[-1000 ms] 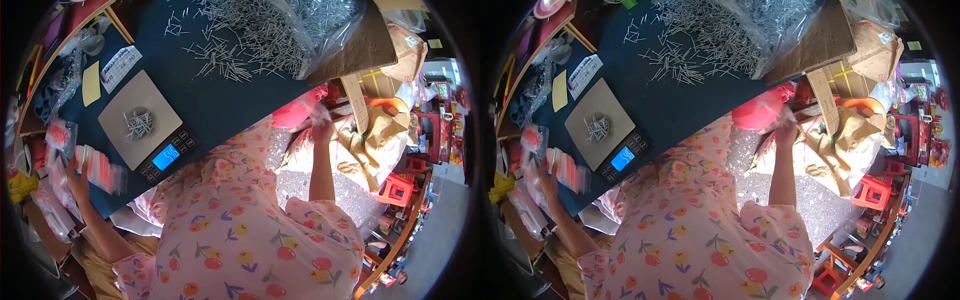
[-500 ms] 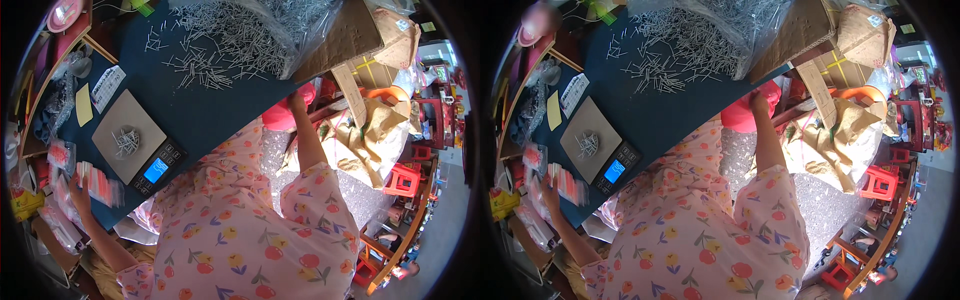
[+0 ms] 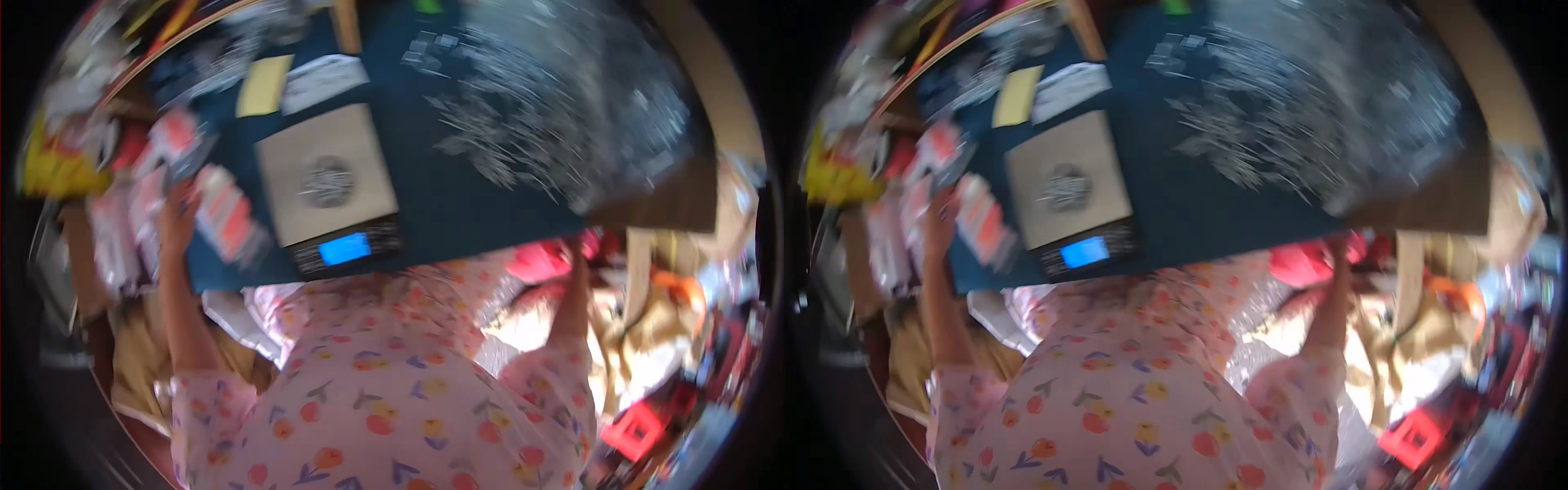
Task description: Weighing small metal fasteners on a digital scale and placing them into individual plastic bags.
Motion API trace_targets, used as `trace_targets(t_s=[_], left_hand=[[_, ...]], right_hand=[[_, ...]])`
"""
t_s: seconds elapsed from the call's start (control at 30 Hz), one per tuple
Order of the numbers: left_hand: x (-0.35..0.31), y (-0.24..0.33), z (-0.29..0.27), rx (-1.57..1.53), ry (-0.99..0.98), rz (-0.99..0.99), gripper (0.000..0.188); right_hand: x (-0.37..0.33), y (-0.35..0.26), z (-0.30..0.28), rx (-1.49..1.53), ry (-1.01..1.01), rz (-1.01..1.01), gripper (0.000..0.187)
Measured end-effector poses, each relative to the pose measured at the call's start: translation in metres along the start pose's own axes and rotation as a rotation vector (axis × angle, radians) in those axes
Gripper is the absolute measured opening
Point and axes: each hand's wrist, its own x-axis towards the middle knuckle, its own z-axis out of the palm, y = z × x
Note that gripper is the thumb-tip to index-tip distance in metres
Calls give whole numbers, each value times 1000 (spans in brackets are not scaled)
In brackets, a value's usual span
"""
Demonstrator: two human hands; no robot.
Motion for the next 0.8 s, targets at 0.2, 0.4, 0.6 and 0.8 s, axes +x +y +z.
trace_targets(t_s=[0.2,0.4,0.6,0.8], left_hand=[[-28,58,-28,107,50,-14,53],[-31,73,-21,-37,91,-56,38],[-55,89,-11,249,375,246,35],[-68,79,1,305,383,259,59]], right_hand=[[-52,7,-134,704,478,321,38],[-133,-94,-292,941,99,200,31],[-159,-171,-389,1045,-93,-73,33],[-155,-207,-443,989,-189,-271,29]])
